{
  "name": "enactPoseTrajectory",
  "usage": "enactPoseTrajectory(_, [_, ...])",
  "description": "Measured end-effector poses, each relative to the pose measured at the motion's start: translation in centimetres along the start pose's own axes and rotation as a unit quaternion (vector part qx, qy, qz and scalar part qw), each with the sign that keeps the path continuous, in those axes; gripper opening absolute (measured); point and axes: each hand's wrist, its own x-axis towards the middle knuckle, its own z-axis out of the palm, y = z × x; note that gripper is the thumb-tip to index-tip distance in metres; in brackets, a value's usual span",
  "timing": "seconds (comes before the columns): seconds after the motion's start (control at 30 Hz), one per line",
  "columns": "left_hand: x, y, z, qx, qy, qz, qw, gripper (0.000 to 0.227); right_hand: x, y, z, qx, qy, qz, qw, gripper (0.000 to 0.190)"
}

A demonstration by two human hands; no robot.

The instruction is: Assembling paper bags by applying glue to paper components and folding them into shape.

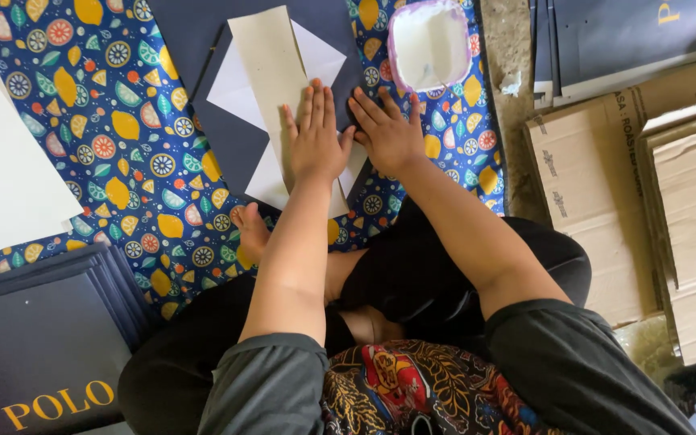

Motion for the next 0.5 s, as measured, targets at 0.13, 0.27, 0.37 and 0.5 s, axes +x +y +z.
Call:
enactPoseTrajectory(0.13, [0.2,0.2,-0.5,-0.006,-0.005,-0.006,1.000,0.083,0.7,0.6,0.1,0.012,0.015,0.000,1.000,0.065])
enactPoseTrajectory(0.27, [-0.1,-0.2,-0.5,-0.012,-0.013,-0.007,1.000,0.074,0.5,0.8,0.7,0.043,-0.007,-0.021,0.999,0.065])
enactPoseTrajectory(0.37, [-0.1,-0.1,-0.4,-0.022,-0.011,-0.008,1.000,0.063,0.5,1.1,0.6,0.047,-0.015,-0.031,0.998,0.063])
enactPoseTrajectory(0.5, [0.2,-0.2,-0.2,-0.027,-0.004,-0.014,1.000,0.058,0.0,0.8,0.3,0.017,-0.003,-0.053,0.998,0.064])
